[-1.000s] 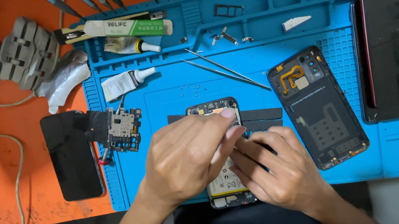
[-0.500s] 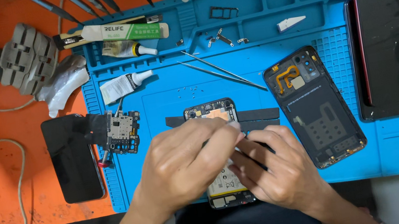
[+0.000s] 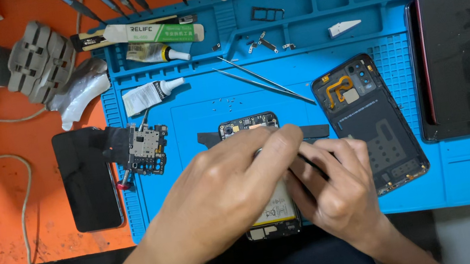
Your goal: The person uses a screwdriver to remove screws from a smartphone's internal frame. They then use tweezers to carefully lift and disconnect a small ribbon cable from the motherboard. Finally, they place the motherboard assembly onto the blue work mat.
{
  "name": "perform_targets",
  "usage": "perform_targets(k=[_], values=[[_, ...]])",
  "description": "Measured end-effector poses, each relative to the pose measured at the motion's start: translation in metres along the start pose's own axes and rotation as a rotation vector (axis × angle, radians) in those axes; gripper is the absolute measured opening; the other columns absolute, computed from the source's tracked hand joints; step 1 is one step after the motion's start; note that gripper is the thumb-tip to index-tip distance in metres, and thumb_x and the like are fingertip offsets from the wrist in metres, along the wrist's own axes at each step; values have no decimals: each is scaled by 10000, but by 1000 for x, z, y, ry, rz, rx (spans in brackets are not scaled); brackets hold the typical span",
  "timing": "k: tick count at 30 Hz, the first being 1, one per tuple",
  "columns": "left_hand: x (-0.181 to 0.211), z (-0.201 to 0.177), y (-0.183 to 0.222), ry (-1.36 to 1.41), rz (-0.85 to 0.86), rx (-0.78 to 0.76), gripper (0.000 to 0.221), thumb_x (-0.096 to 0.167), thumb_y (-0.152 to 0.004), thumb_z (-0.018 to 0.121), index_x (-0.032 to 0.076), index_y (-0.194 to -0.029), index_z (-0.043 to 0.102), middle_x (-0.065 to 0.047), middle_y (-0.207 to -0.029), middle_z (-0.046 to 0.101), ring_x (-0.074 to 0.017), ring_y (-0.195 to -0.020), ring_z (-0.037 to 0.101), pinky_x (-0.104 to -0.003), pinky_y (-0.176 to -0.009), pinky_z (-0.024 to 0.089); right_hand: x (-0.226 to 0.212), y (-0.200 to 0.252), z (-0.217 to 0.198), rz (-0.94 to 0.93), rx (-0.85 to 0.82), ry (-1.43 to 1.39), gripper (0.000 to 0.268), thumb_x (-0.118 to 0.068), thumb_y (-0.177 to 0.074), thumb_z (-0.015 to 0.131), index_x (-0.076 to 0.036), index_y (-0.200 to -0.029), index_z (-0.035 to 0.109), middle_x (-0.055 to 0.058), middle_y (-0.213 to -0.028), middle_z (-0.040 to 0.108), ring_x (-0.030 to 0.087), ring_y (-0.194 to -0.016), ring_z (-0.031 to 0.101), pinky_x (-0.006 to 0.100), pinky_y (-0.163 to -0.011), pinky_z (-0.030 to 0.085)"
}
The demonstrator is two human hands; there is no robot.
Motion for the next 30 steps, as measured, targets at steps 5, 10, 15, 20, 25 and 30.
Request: perform_targets(k=[5, 10, 15, 20, 25, 30], values=[[0, -3, 1, -45, -17, 2, 184, -54, -928, 578, 54, -1051, 493, -165, -1045, 528, -367, -827, 519, -454, -479, 436, -1, -1, 0, -5, 0, 3, 129, -148, -945, 624, -20, -948, 641, 99, -965, 642, 302, -822, 605, 449, -742, 387], [4, -9, -2, 76, 14, -69, 193, -77, -928, 574, 28, -1057, 476, -129, -881, 520, -324, -738, 500, -446, -538, 401, -1, 0, 0, -1, 26, 3, 149, -139, -936, 673, 0, -987, 690, 111, -1072, 668, 297, -825, 621, 457, -743, 409], [1, -1, 2, -194, 5, 78, 195, -78, -924, 598, 70, -925, 472, -84, -786, 462, -296, -560, 442, -415, -357, 338, 0, 1, 0, 26, 15, 6, 150, -152, -958, 613, -6, -953, 646, 128, -1080, 668, 297, -840, 629, 440, -757, 404], [2, -9, -6, 88, 7, -103, 237, -82, -883, 559, 40, -1065, 467, -138, -1009, 528, -336, -747, 515, -444, -467, 402, 1, 2, 1, 13, 8, 14, 143, -174, -959, 610, -39, -1002, 631, 115, -1040, 661, 302, -831, 627, 453, -759, 396], [-4, -6, -2, -165, -19, 30, 249, -110, -888, 612, 70, -969, 461, -98, -785, 455, -302, -573, 410, -433, -370, 337, 1, 2, 3, 15, -21, 31, 148, -184, -955, 638, -58, -1027, 665, 100, -1066, 673, 297, -849, 625, 455, -768, 396], [2, -6, -5, -63, -10, -37, 254, -104, -879, 590, 49, -1018, 442, -150, -971, 534, -317, -696, 459, -430, -392, 381, -1, -1, 1, 20, 24, -2, 123, -138, -957, 631, -24, -992, 600, 110, -1035, 667, 305, -823, 634, 449, -762, 398]])
Point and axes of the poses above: each hand's wrist, its own y-axis away from the middle knuckle, its own z-axis out of the palm, x = y × z, the point moved 4 cm from there along -y, towards the middle knuckle
